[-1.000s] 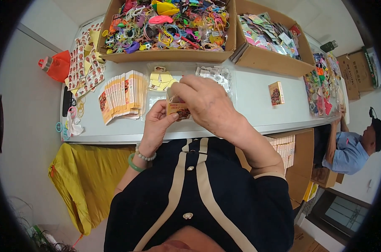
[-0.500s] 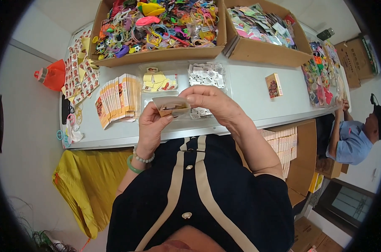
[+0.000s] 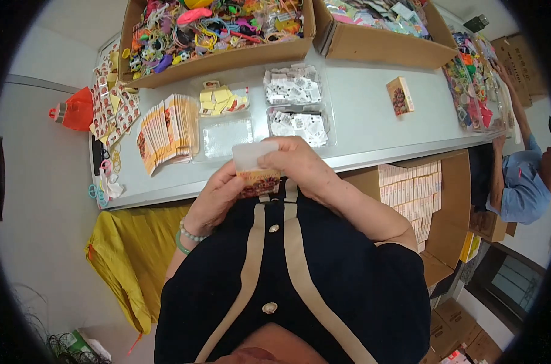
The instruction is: Packaging small colorful toy parts into individual plastic packets and then into shipping envelopes and boxes.
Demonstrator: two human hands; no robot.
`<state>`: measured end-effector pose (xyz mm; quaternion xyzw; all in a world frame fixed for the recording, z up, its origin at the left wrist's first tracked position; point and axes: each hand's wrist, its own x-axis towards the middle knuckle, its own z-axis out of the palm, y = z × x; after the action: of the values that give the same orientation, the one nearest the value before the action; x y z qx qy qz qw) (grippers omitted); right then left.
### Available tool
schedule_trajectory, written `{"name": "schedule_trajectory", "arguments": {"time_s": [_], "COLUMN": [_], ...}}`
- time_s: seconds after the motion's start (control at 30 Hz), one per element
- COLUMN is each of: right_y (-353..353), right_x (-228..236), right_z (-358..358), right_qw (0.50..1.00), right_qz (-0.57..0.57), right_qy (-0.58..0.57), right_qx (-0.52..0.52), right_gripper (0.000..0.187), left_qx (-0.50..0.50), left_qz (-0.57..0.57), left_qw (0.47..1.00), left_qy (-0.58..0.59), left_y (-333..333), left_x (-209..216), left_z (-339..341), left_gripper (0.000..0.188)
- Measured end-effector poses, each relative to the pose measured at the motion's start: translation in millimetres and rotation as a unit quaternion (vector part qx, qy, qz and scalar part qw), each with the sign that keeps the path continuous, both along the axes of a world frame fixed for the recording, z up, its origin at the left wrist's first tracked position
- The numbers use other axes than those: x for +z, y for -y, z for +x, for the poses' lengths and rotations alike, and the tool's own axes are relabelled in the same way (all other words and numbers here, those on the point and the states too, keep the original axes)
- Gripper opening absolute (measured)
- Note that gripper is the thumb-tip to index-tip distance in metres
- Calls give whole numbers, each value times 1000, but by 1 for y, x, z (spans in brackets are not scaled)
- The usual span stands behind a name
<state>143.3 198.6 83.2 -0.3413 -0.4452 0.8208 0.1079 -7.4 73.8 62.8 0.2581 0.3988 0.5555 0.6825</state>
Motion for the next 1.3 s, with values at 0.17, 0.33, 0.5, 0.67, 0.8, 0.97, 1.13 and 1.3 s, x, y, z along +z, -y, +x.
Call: {"name": "schedule_trajectory", "arguments": {"time_s": [0.17,0.33,0.5,0.67,0.8,0.97,1.13,1.3], "right_y": [12,11,5,-5,-2,-8,-10,-2], "right_x": [-9,-20,-25,-44,-43,-36,-29,-25], "right_z": [2,-3,-2,8,11,21,19,10], "right_qw": [995,988,992,913,847,849,886,899], "right_qz": [8,90,8,384,519,510,435,411], "right_qy": [23,35,-39,-96,-69,-72,-6,78], "right_qx": [95,122,117,99,94,121,159,133], "right_gripper": [19,22,23,21,22,18,16,11], "left_qx": [-1,-2,4,-38,10,-40,-41,-1], "left_qz": [-158,-228,-233,-125,-103,-72,-45,0], "left_qw": [983,974,968,990,994,997,997,983], "left_qy": [94,20,93,-47,-24,13,-46,-183], "left_y": [19,10,12,-1,-1,-2,-5,-8], "left_x": [-14,-2,-31,-27,-34,-34,-39,-44], "left_z": [4,-2,-16,-8,0,-5,-5,-3], "left_gripper": [53,43,33,37,38,37,34,32]}}
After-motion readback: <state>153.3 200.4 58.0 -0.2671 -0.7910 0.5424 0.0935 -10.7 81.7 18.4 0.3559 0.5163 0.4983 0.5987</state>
